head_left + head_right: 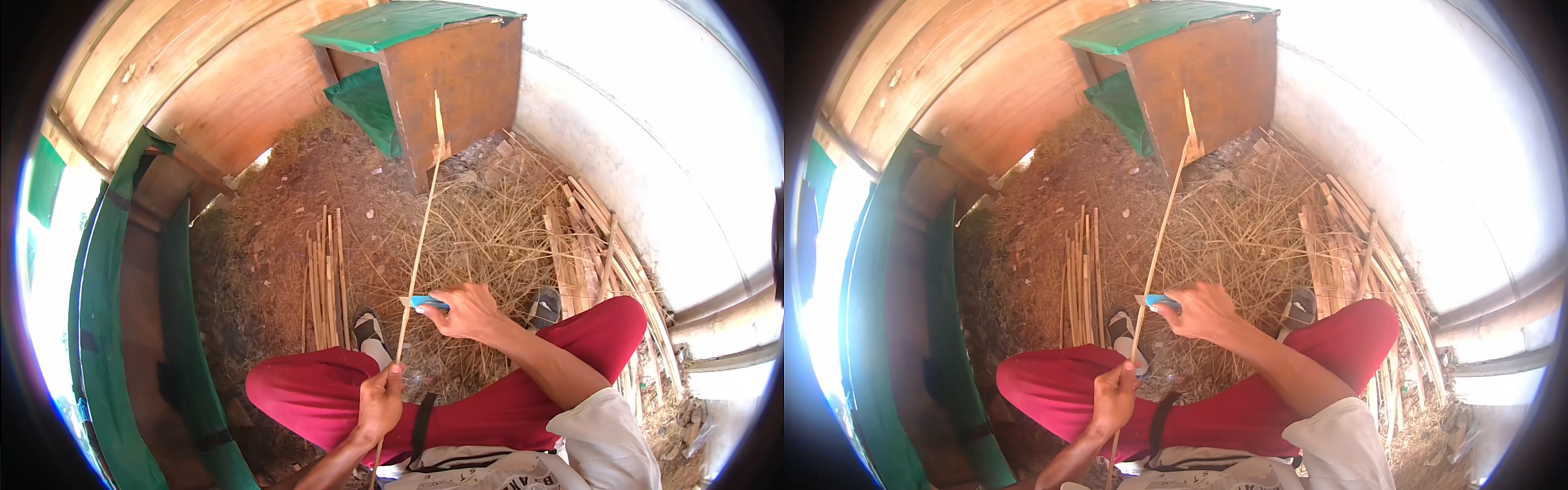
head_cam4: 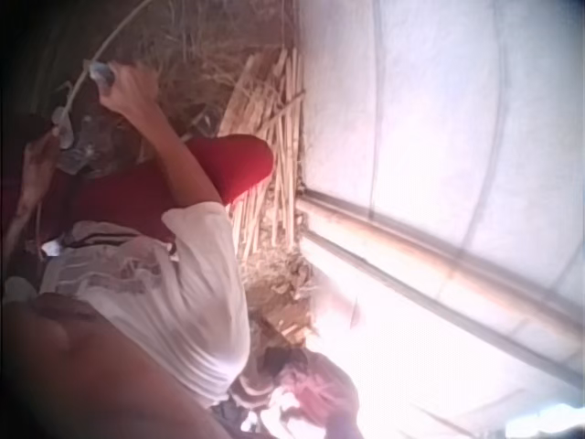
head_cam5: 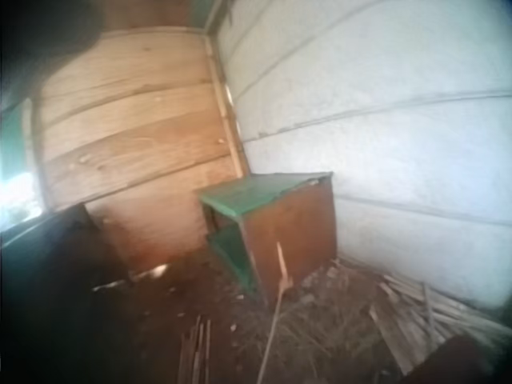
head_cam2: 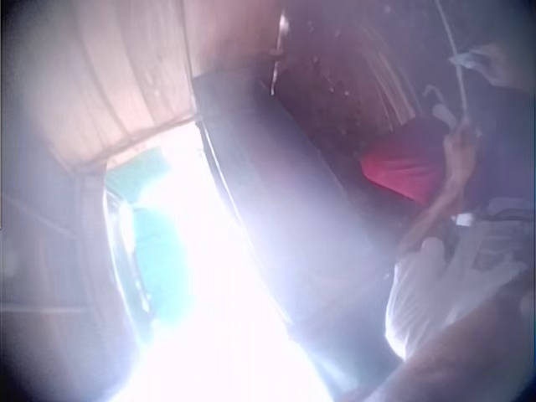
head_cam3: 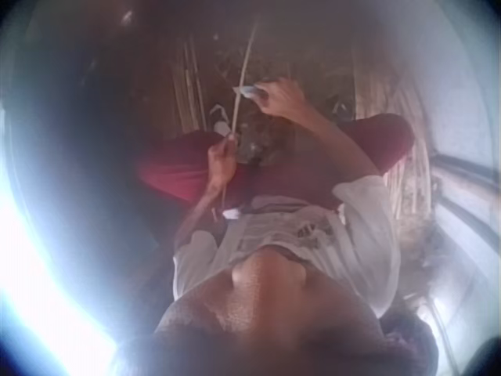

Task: The person sits on the ground and uses a knife to sharpen the end of a long, thin wooden stick. They repeatedly scrape the blade along the stick's surface to create a point, rotating the stick to work on different sides.

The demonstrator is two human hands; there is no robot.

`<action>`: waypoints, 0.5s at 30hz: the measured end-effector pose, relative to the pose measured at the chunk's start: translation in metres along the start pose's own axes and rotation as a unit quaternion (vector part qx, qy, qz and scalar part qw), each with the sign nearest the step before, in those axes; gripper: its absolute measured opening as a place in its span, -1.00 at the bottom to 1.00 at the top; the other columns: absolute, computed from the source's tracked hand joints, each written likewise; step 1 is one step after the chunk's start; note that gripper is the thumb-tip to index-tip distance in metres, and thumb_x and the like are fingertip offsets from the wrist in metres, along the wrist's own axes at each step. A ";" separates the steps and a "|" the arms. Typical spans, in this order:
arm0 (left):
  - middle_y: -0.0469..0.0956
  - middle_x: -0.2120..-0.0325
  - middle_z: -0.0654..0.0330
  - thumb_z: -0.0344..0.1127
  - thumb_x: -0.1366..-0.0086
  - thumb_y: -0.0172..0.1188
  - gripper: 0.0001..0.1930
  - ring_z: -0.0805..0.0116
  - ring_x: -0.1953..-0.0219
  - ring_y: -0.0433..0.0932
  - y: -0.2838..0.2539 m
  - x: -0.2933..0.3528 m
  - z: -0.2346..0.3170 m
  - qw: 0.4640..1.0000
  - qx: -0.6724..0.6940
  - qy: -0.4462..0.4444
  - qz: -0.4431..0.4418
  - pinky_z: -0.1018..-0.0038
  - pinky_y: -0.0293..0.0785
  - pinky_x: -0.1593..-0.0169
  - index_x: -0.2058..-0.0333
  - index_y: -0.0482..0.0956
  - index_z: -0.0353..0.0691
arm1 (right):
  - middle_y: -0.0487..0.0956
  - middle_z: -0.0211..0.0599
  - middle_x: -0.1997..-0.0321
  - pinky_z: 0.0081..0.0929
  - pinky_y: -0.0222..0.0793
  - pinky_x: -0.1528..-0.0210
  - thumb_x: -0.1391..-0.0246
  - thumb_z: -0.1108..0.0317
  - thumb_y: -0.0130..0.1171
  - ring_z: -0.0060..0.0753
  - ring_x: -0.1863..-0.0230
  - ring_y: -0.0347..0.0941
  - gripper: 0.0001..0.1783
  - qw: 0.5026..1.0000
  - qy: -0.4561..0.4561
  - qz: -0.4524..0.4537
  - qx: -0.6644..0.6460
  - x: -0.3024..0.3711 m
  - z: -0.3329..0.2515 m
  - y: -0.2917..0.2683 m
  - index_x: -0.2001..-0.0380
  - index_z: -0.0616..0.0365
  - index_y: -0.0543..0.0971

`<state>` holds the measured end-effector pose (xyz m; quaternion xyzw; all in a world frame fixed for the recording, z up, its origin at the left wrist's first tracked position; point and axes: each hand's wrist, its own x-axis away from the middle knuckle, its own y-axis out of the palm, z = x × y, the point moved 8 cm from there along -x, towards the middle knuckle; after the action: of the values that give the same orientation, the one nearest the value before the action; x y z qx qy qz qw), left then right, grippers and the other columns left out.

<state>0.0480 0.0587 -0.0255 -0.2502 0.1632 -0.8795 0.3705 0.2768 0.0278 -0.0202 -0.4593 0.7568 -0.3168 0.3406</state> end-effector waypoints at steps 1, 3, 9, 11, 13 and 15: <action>0.61 0.50 0.10 -0.08 -0.51 -0.02 -0.56 0.48 0.48 0.52 0.002 0.000 0.001 1.000 0.016 0.008 0.005 0.48 0.48 0.37 0.06 0.61 -0.41 | 0.64 -0.23 0.60 -0.28 0.36 0.70 -0.17 -0.15 0.14 -0.17 0.69 0.53 -0.52 1.000 -0.009 0.012 0.007 0.001 0.000 -0.001 0.28 0.04 0.73; 0.54 0.58 0.18 -0.10 -0.52 -0.03 -0.56 0.50 0.53 0.45 0.002 -0.003 0.004 0.999 0.029 0.016 0.014 0.48 0.43 0.41 0.08 0.61 -0.42 | 0.64 -0.25 0.61 -0.32 0.32 0.73 -0.17 -0.11 0.17 -0.23 0.73 0.49 -0.55 0.999 -0.029 0.042 0.018 -0.002 0.002 -0.003 0.29 0.05 0.73; 0.42 0.66 0.22 -0.18 -0.52 -0.04 -0.61 0.53 0.56 0.38 0.003 0.008 0.004 1.000 -0.007 0.004 -0.004 0.48 0.38 0.44 0.17 0.61 -0.44 | 0.50 -0.33 0.76 -0.32 0.30 0.73 -0.28 -0.14 0.01 -0.38 0.76 0.39 -0.51 0.996 0.084 -0.028 0.022 -0.013 0.026 -0.011 0.24 -0.02 0.74; 0.42 0.66 0.21 -0.20 -0.51 -0.03 -0.63 0.54 0.57 0.38 0.009 0.024 -0.005 1.000 0.009 0.000 -0.023 0.49 0.38 0.43 0.18 0.61 -0.43 | 0.45 -0.39 0.79 -0.36 0.26 0.75 -0.31 -0.13 -0.02 -0.48 0.77 0.33 -0.51 0.989 0.142 -0.031 0.037 -0.021 0.072 -0.012 0.21 -0.04 0.74; 0.41 0.67 0.21 -0.20 -0.51 -0.02 -0.64 0.53 0.57 0.38 0.007 0.032 -0.005 0.999 0.007 -0.013 -0.029 0.49 0.38 0.44 0.18 0.61 -0.43 | 0.43 -0.41 0.79 -0.37 0.26 0.76 -0.33 -0.12 -0.05 -0.50 0.78 0.30 -0.52 0.988 0.147 0.012 0.037 -0.025 0.085 -0.016 0.14 -0.06 0.72; 0.42 0.67 0.21 -0.21 -0.51 -0.02 -0.64 0.53 0.58 0.39 0.003 0.037 -0.007 0.999 -0.008 -0.016 -0.039 0.48 0.38 0.45 0.19 0.61 -0.43 | 0.44 -0.39 0.77 -0.37 0.30 0.72 -0.33 -0.12 -0.06 -0.49 0.76 0.32 -0.51 0.982 0.184 0.013 0.032 -0.028 0.108 -0.014 0.09 -0.07 0.70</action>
<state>0.0235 0.0299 -0.0211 -0.2730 0.1544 -0.8878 0.3370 0.3801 0.0302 -0.0644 -0.3718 0.8020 -0.4154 0.2143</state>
